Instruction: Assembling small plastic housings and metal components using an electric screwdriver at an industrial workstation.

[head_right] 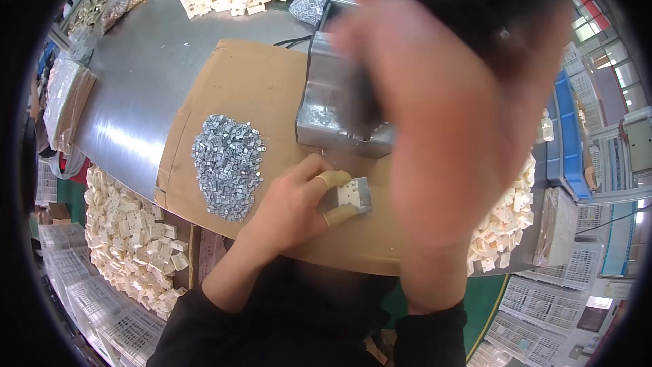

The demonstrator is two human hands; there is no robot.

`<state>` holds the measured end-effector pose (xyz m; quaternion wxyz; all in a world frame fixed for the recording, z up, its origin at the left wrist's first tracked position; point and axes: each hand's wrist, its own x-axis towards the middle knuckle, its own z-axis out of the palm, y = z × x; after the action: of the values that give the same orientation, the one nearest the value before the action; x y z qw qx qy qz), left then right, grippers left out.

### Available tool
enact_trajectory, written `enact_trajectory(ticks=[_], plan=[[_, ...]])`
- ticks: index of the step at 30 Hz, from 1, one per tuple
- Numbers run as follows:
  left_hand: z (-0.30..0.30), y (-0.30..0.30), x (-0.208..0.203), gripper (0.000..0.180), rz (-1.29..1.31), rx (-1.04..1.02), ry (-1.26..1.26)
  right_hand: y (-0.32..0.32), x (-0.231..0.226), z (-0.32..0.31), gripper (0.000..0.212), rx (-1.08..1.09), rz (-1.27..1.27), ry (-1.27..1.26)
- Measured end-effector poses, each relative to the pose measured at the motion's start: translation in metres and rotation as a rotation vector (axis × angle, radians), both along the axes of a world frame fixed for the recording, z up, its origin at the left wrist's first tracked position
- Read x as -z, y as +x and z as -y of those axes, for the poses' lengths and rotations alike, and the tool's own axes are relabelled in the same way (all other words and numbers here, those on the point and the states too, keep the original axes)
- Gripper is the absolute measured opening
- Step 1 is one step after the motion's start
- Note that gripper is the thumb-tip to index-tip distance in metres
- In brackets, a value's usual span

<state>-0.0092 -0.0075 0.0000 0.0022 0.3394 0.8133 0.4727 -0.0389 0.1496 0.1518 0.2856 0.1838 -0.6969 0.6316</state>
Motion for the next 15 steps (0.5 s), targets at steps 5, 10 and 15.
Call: enact_trajectory(ticks=[5,10,15], plan=[[-0.001,-0.003,-0.003,0.036,-0.026,0.016,-0.039,0.035,0.051,-0.022,0.084,-0.069,-0.128,-0.296],[-0.001,-0.003,-0.005,0.039,-0.04,0.021,-0.083,0.052,0.081,-0.023,0.1,0.036,-0.2,-0.367],[-0.002,-0.002,-0.011,0.039,-0.023,0.013,-0.123,0.051,0.091,-0.022,0.1,-0.026,-0.235,-0.472]])
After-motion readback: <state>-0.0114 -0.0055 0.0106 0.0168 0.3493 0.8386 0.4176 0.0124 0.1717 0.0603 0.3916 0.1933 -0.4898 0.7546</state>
